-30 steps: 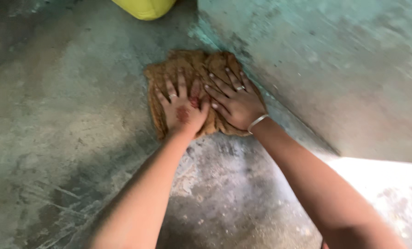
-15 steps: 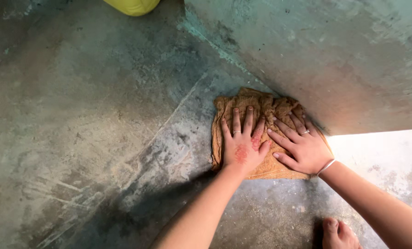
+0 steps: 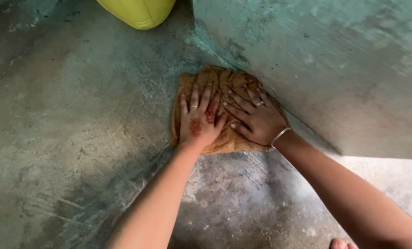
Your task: The person wipes the floor with a cloth while moving various buckets and containers aside.
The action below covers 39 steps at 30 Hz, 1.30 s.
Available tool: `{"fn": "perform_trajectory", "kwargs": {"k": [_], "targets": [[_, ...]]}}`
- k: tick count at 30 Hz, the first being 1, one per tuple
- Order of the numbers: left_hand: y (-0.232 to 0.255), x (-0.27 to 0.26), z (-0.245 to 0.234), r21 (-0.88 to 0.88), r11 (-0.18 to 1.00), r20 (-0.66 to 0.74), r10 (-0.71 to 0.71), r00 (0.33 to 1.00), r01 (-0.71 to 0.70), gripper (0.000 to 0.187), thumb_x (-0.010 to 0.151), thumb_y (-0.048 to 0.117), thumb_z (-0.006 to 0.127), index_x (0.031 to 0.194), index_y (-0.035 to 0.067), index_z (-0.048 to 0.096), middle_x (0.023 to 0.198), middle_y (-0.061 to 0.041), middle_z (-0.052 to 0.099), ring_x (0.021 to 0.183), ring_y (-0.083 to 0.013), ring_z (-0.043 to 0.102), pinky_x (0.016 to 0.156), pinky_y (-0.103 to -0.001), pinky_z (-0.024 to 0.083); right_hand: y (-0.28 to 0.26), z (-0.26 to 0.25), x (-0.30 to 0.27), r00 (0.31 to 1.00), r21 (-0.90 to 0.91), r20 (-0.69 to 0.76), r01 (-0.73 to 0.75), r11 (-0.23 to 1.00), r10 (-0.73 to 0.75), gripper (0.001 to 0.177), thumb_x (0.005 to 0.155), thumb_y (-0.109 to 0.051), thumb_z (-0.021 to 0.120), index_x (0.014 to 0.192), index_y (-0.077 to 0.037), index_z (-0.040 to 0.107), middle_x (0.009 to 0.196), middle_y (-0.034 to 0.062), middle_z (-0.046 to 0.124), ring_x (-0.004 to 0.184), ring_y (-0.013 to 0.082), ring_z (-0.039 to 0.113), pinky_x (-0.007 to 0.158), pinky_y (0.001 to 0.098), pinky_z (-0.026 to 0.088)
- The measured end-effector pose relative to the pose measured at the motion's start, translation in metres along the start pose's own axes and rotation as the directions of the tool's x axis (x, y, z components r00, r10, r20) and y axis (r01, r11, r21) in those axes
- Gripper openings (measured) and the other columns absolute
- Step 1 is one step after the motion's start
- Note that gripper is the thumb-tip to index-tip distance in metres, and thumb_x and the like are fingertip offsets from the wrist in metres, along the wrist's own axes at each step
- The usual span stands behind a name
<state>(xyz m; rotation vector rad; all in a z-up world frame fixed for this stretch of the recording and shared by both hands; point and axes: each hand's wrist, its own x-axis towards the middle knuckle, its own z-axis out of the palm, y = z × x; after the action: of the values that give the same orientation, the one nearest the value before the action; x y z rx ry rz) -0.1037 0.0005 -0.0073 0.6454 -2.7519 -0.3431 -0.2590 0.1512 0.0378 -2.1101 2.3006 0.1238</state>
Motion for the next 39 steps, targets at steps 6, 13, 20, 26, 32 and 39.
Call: {"fn": "perform_trajectory", "kwargs": {"k": [6, 13, 20, 26, 32, 39], "targets": [[-0.032, 0.016, -0.003, 0.011, 0.999, -0.006, -0.050, 0.999, 0.050, 0.068, 0.096, 0.053, 0.054, 0.153, 0.017, 0.046, 0.164, -0.010, 0.030, 0.152, -0.0386, 0.021, 0.121, -0.064, 0.013, -0.001, 0.000, 0.045, 0.999, 0.028, -0.029, 0.017, 0.999, -0.016, 0.061, 0.100, -0.049, 0.047, 0.156, -0.027, 0.041, 0.167, 0.0069, 0.029, 0.152, 0.0390, 0.024, 0.122, 0.0597, 0.013], [-0.033, 0.009, 0.002, 0.032, 0.997, -0.050, -0.068, 0.996, 0.070, 0.068, 0.097, 0.053, 0.053, 0.156, 0.018, 0.044, 0.165, -0.009, 0.028, 0.153, -0.0376, 0.020, 0.122, -0.061, 0.014, -0.013, 0.003, 0.042, 0.993, 0.029, -0.117, -0.001, 1.000, 0.004, 0.059, 0.101, -0.047, 0.048, 0.156, -0.024, 0.044, 0.165, 0.0094, 0.033, 0.153, 0.0408, 0.022, 0.123, 0.0619, 0.010], [-0.063, -0.056, -0.010, 0.117, 0.990, -0.028, -0.071, 0.997, 0.074, 0.067, 0.095, 0.052, 0.052, 0.153, 0.020, 0.045, 0.168, -0.007, 0.027, 0.154, -0.0355, 0.021, 0.122, -0.060, 0.015, -0.091, 0.007, 0.030, 0.975, 0.059, -0.221, 0.050, 0.997, -0.036, 0.061, 0.101, -0.046, 0.046, 0.154, -0.016, 0.045, 0.163, 0.0133, 0.036, 0.153, 0.0433, 0.021, 0.122, 0.0642, 0.012], [-0.103, -0.158, -0.039, 0.119, 0.983, -0.023, -0.138, 0.990, 0.140, 0.067, 0.094, 0.048, 0.056, 0.153, 0.019, 0.045, 0.168, -0.006, 0.027, 0.154, -0.0378, 0.023, 0.123, -0.060, 0.018, -0.194, 0.007, 0.025, 0.978, 0.131, -0.206, 0.066, 0.989, -0.038, 0.058, 0.100, -0.043, 0.052, 0.150, -0.013, 0.053, 0.162, 0.0137, 0.040, 0.149, 0.0469, 0.028, 0.121, 0.0632, 0.020], [-0.130, -0.280, -0.070, 0.160, 0.930, 0.010, -0.336, 0.942, 0.330, 0.070, 0.089, 0.045, 0.059, 0.152, 0.019, 0.041, 0.168, -0.007, 0.024, 0.154, -0.0381, 0.021, 0.121, -0.060, 0.019, -0.286, 0.012, 0.016, 0.946, 0.169, -0.182, 0.298, 0.939, -0.268, 0.062, 0.094, -0.044, 0.056, 0.148, -0.014, 0.054, 0.161, 0.0134, 0.041, 0.150, 0.0466, 0.029, 0.122, 0.0636, 0.016], [-0.128, -0.335, -0.072, 0.186, 0.851, 0.011, -0.502, 0.865, 0.492, 0.078, 0.087, 0.049, 0.059, 0.156, 0.020, 0.034, 0.169, -0.006, 0.016, 0.155, -0.0385, 0.014, 0.122, -0.062, 0.016, -0.309, 0.015, 0.032, 0.906, 0.226, -0.047, 0.421, 0.878, -0.422, 0.066, 0.092, -0.055, 0.052, 0.152, -0.030, 0.048, 0.166, 0.0045, 0.032, 0.154, 0.0389, 0.020, 0.122, 0.0640, 0.009]]}}
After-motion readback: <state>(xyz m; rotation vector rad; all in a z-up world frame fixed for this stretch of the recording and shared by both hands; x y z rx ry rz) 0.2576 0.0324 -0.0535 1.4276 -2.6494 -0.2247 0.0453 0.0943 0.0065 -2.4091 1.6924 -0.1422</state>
